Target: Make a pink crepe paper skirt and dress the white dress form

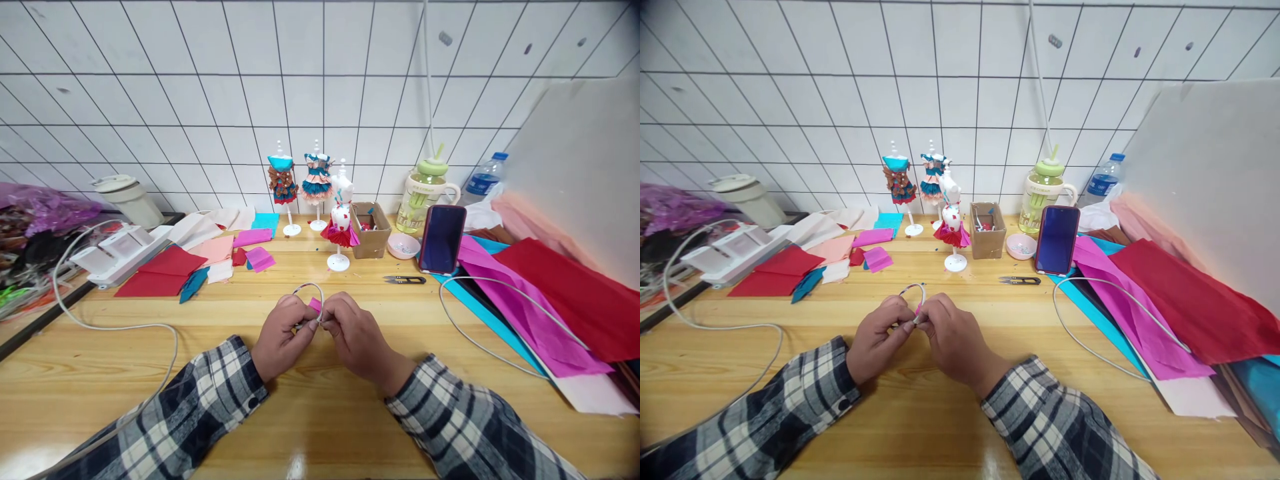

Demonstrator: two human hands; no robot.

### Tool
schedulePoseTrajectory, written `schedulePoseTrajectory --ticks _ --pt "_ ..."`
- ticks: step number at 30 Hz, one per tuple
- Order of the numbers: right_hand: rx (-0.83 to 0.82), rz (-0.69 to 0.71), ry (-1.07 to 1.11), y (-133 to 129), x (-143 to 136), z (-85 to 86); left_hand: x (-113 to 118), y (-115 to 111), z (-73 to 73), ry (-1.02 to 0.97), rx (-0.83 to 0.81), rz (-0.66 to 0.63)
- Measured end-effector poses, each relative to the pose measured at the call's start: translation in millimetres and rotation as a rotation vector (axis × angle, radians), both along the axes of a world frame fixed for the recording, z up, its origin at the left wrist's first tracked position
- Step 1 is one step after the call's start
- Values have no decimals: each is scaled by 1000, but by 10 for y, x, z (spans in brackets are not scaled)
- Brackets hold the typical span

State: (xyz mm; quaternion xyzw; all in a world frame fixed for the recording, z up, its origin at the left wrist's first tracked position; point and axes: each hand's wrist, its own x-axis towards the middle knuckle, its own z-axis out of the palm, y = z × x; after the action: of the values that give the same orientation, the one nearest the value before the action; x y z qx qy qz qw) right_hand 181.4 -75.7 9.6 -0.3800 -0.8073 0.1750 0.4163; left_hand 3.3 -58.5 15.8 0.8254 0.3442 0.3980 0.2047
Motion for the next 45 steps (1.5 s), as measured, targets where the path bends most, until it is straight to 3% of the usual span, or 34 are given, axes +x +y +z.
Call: schedulePoseTrajectory --ticks 5,7,9,11,13,15,17,21,24,26,27,30,32,36,45 --pt "-5 37 57 -13 -3 18 -16 -20 -64 -88 -88 4" --pt "-5 22 145 9 42 20 -95 61 -93 -183 -131 105" --pt "-48 -49 276 58 115 6 -237 219 -97 -299 -121 302" --pt "-178 -139 399 129 194 -27 -417 424 -81 -180 -77 409" --pt "-351 -178 487 198 249 -70 -589 627 -73 176 20 429" --pt "-488 -152 548 246 267 -107 -717 782 -101 468 54 508" --pt "-573 -106 591 265 256 -123 -788 871 -167 626 14 536" --pt "-644 -70 601 261 218 -118 -788 886 -272 627 -94 548" --pt "-674 -64 552 265 208 -135 -695 790 -207 500 6 668" --pt "-673 -56 503 267 199 -159 -585 673 -115 354 85 629" --pt "-663 -51 474 265 191 -170 -516 599 -69 282 96 549" --pt "-622 -30 394 243 154 -191 -275 350 24 228 -36 261" --pt "-608 -13 356 222 126 -191 -128 206 37 252 -127 165" --pt "-570 -16 267 187 90 -169 20 68 2 278 -162 131" --pt "-493 -44 211 142 58 -119 21 56 -7 203 -103 113"
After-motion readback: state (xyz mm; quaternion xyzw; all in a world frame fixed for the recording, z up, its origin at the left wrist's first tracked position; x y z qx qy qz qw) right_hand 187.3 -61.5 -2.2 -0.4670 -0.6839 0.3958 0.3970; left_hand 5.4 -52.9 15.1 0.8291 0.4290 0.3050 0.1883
